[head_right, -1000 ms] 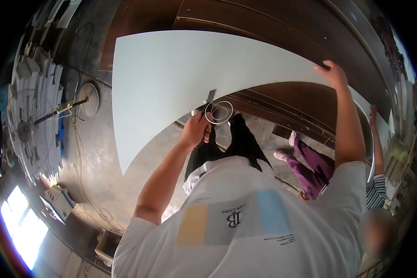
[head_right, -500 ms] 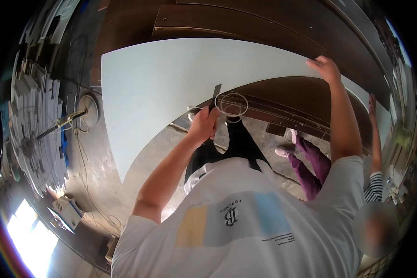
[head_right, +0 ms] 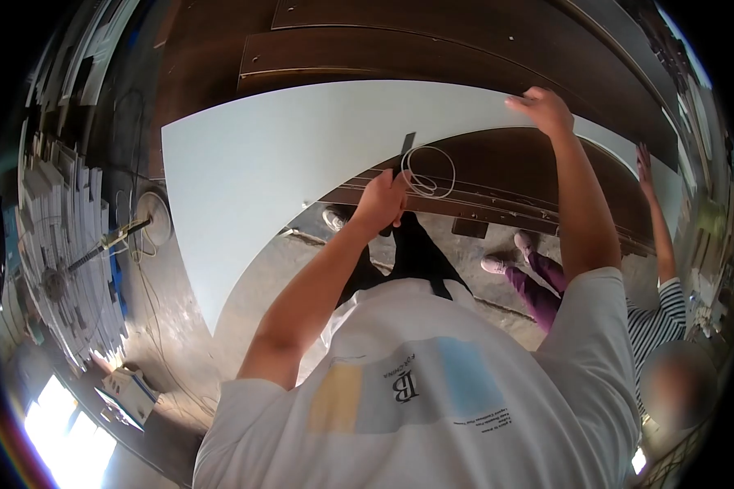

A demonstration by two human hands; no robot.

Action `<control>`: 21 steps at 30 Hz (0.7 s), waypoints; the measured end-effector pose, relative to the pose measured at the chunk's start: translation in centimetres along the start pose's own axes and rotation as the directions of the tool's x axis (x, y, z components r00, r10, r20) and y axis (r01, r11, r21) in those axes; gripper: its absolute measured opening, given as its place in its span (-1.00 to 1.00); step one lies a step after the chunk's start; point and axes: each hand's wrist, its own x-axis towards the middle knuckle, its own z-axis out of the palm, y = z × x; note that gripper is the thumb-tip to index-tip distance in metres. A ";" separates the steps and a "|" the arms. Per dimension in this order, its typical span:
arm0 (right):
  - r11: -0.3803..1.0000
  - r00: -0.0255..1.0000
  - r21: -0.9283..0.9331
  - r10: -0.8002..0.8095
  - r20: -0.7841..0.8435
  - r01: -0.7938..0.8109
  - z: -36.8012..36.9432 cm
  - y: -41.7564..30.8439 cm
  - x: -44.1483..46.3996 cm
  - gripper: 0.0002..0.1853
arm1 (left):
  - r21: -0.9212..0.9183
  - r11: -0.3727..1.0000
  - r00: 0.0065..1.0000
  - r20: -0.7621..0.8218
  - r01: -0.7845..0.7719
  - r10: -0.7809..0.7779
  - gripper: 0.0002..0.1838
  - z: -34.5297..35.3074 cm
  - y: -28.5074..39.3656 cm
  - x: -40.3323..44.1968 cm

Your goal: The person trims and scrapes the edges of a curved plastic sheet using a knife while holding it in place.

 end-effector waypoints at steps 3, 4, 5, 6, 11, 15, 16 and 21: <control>1.000 0.998 -0.025 -0.009 -0.056 0.007 0.4 -0.6 -1.0 -0.22 | 0.005 0.999 0.998 -0.036 0.045 -0.045 -0.55 0.1 -0.2 -0.8; 0.999 0.996 -0.035 -0.015 -0.088 0.012 0.5 -0.7 -1.6 -0.24 | -0.008 0.999 0.998 -0.048 0.049 -0.050 -0.56 0.2 -0.7 -1.1; 0.999 0.992 -0.045 -0.022 -0.121 0.016 0.5 -0.8 -2.0 -0.26 | -0.020 0.998 0.997 -0.060 0.053 -0.054 -0.57 0.3 -1.1 -1.5; 0.998 0.992 -0.050 -0.034 -0.123 0.028 0.6 -0.9 -2.6 -0.27 | -0.037 0.998 0.997 -0.051 0.051 -0.053 -0.58 0.4 -1.3 -2.0; 0.995 0.987 -0.053 -0.095 -0.129 0.089 0.3 -1.3 -5.7 -0.41 | -0.132 0.988 0.997 -0.024 0.074 -0.078 -0.66 1.3 -3.7 -4.4; 0.977 0.973 -0.048 -0.210 -0.101 0.206 0.9 0.9 -6.1 -0.51 | -0.198 0.973 0.992 -0.028 0.117 -0.125 -0.64 2.4 -5.0 -5.9; 0.970 0.967 -0.021 -0.243 -0.073 0.242 0.9 1.9 -5.9 -0.52 | -0.224 0.966 0.989 -0.040 0.127 -0.139 -0.62 2.5 -5.9 -5.9; 0.977 0.971 -0.047 -0.211 -0.108 0.207 -0.6 13.3 -1.5 -0.40 | -0.259 0.960 0.984 -0.109 0.107 -0.139 -0.60 1.9 -7.3 -7.0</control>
